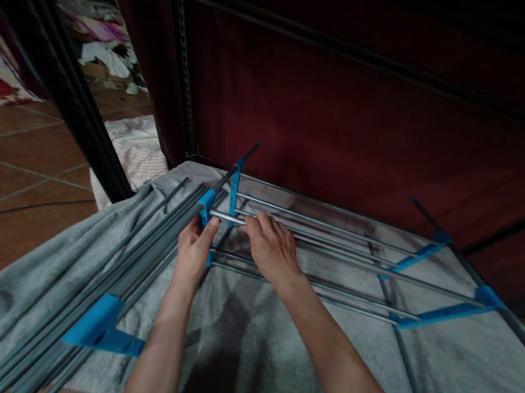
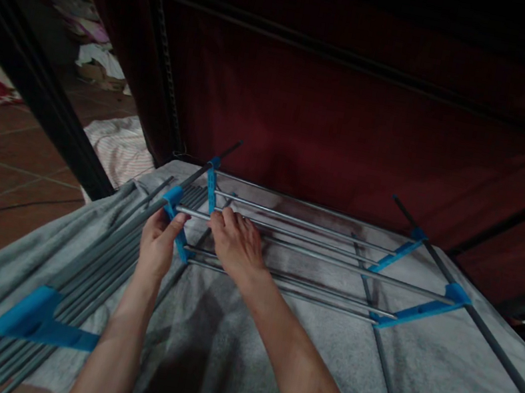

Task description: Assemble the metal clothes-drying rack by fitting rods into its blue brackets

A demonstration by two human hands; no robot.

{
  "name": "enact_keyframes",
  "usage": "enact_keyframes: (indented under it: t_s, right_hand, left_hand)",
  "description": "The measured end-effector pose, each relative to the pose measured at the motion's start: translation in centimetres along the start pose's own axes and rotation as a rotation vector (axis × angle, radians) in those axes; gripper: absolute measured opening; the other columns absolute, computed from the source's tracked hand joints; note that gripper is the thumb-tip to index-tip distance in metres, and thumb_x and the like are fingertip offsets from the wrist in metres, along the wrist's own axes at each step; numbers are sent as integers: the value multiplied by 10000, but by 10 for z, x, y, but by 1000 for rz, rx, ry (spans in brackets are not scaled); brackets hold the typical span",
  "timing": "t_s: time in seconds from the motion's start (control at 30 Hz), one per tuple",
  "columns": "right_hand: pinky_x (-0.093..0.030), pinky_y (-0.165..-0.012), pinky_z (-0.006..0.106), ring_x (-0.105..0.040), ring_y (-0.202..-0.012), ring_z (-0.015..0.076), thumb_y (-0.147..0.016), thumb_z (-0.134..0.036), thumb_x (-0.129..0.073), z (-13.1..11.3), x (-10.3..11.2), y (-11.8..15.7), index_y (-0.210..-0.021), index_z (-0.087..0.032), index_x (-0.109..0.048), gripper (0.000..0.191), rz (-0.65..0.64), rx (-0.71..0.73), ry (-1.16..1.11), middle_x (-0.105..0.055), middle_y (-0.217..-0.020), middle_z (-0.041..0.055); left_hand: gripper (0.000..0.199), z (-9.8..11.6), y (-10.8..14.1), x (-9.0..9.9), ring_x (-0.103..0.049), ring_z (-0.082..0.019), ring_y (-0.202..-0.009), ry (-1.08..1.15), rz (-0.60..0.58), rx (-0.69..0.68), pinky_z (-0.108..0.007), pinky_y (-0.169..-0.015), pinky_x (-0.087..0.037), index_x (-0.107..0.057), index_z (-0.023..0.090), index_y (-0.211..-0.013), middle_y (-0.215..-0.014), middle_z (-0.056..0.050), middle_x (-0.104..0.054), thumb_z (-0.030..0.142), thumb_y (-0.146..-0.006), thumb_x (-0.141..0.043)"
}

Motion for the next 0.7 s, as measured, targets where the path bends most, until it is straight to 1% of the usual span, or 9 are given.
enact_keyframes:
  t_s: [0.1, 0.23, 0.4, 0.53, 0.7]
  right_hand:
    - [-434, -776, 294, -597, -904, 176, -1039, -312, -374, -1, 2, -1, -1067, -229, -619, 261, -10, 14, 9, -648, -997, 53]
    - [-433, -769, 295, -598, -895, 174, -1044, -301, -353, -2, 6, -3, -1043, -218, -616, 276, 1, 16, 20, -647, -983, 52]
    - [-430, -777, 289, -599, -906, 171, -1043, -304, -359, -3, 9, -5, -1049, -215, -617, 273, -3, 18, 18, -651, -996, 57]
    - [-428, -781, 295, -601, -924, 178, -1045, -299, -347, -3, 7, -6, -1068, -223, -617, 282, -20, 20, 15, -654, -1010, 54]
    - [-430, -770, 288, -610, -925, 173, -1046, -306, -336, -2, 6, -6, -1100, -225, -611, 292, -73, 7, 10, -657, -1046, 57]
  left_hand:
    - [365, -1, 1, 1, -616, -210, -903, -136, 16, -41, -372, -924, -467, -653, 171, -998, -910, -57, -653, 503, -854, -600]
    - [390, 2, 2, -1, -601, -192, -830, -254, 40, -113, -348, -851, -466, -631, 172, -899, -849, -48, -636, 541, -903, -506]
    - [415, 5, 3, -4, -593, -181, -800, -295, 48, -162, -326, -789, -463, -614, 170, -915, -837, -46, -622, 553, -924, -456]
    - [416, 4, 3, -6, -593, -180, -800, -282, 65, -155, -322, -781, -462, -605, 177, -920, -839, -45, -620, 564, -921, -453]
    - [423, 1, 3, -6, -597, -185, -810, -265, 85, -141, -330, -792, -462, -597, 182, -942, -855, -46, -622, 581, -911, -458]
Point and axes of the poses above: each hand's wrist, its own y-axis away from the middle knuckle, its own x-axis out of the back of the hand, z = x × y, the point moved 4 cm from there along -y, towards the middle knuckle
